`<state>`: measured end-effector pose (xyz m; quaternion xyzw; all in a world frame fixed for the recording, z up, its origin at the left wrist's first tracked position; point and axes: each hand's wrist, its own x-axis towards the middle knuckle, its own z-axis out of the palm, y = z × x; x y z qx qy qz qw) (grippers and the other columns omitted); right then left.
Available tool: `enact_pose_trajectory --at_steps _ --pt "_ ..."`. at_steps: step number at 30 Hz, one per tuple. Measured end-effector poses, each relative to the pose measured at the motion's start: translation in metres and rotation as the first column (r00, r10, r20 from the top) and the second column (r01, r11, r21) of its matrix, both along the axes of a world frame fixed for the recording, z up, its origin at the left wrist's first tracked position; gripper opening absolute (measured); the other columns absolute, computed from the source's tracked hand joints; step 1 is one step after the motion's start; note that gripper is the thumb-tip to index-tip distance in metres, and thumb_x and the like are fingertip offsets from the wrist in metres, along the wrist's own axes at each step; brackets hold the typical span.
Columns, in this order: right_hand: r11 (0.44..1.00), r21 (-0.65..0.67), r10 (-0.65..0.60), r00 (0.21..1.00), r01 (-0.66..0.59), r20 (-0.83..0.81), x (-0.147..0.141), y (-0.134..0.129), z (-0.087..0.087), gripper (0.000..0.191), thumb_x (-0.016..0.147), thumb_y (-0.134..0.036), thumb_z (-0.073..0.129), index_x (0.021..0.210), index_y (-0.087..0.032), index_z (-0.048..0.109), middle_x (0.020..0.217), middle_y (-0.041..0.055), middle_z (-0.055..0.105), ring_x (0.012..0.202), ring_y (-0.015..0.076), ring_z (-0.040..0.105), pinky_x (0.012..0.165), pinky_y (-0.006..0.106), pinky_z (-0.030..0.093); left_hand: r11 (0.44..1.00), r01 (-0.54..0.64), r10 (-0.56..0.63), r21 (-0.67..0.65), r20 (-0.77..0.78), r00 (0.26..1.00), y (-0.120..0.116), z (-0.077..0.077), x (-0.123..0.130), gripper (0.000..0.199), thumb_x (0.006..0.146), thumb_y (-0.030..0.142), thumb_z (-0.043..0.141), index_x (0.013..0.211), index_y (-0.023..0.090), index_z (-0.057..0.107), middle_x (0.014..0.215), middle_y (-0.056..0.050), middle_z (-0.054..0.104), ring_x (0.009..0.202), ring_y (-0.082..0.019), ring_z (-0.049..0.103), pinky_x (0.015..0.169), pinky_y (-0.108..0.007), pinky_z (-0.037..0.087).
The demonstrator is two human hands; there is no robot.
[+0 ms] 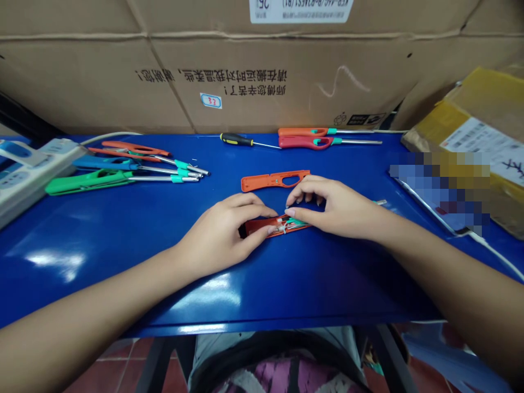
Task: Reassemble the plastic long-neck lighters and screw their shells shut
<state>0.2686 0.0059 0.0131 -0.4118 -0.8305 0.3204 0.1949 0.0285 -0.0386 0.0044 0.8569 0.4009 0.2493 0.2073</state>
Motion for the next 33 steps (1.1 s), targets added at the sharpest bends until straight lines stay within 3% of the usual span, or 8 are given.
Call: enact_pose_trajectory --at_steps 3,9,17,21,33 --pt "1.000 -0.006 0.022 0.998 -0.022 0.051 0.007 0.003 0.010 0.018 0.086 -0.037 0.066 0.092 -0.020 0.070 0.094 0.0038 0.067 0.086 0.0180 0.060 0.079 0.033 0.048 0.984 0.105 -0.097 0.142 -0.060 0.993 0.000 0.002 -0.002 0.026 0.096 0.024 0.061 0.119 0.021 0.072 0.114 -0.007 0.069 0.104 -0.020 0.061 0.093 -0.034 0.050" --pt "0.989 -0.103 0.129 0.966 -0.108 0.223 0.027 0.011 0.027 0.028 0.083 -0.048 0.070 0.096 -0.023 0.071 0.102 0.0034 0.070 0.091 0.0204 0.062 0.080 0.034 0.048 0.952 0.244 -0.189 0.187 -0.271 0.944 0.000 0.004 -0.003 0.037 0.100 0.027 0.054 0.136 0.027 0.062 0.136 -0.009 0.063 0.117 -0.026 0.057 0.100 -0.044 0.047" --pt "0.984 -0.112 0.158 0.961 -0.136 0.225 0.033 0.017 0.028 0.034 0.080 -0.054 0.072 0.095 -0.024 0.070 0.103 0.0034 0.071 0.093 0.0214 0.063 0.081 0.033 0.048 0.940 0.291 -0.210 0.178 -0.369 0.905 0.003 0.001 -0.005 0.043 0.102 0.022 0.045 0.144 0.031 0.054 0.144 -0.007 0.058 0.121 -0.028 0.055 0.099 -0.046 0.047" --pt "0.978 -0.118 0.191 0.960 -0.170 0.205 0.030 0.017 0.026 0.029 0.082 -0.048 0.071 0.094 -0.022 0.069 0.100 0.0033 0.071 0.092 0.0196 0.063 0.081 0.032 0.048 0.941 0.303 -0.222 0.149 -0.401 0.889 0.001 0.001 -0.004 0.053 0.100 0.017 0.046 0.150 0.035 0.045 0.145 -0.006 0.057 0.120 -0.029 0.055 0.097 -0.046 0.047" --pt "0.954 -0.035 0.296 0.923 -0.296 0.245 0.027 0.011 0.029 0.009 0.088 -0.028 0.066 0.094 -0.021 0.069 0.098 0.0027 0.070 0.091 0.0177 0.063 0.081 0.031 0.047 0.951 0.270 -0.195 0.152 -0.384 0.902 0.001 0.003 -0.003 0.044 0.102 0.019 0.042 0.143 0.029 0.054 0.142 -0.006 0.060 0.116 -0.027 0.056 0.094 -0.043 0.047"
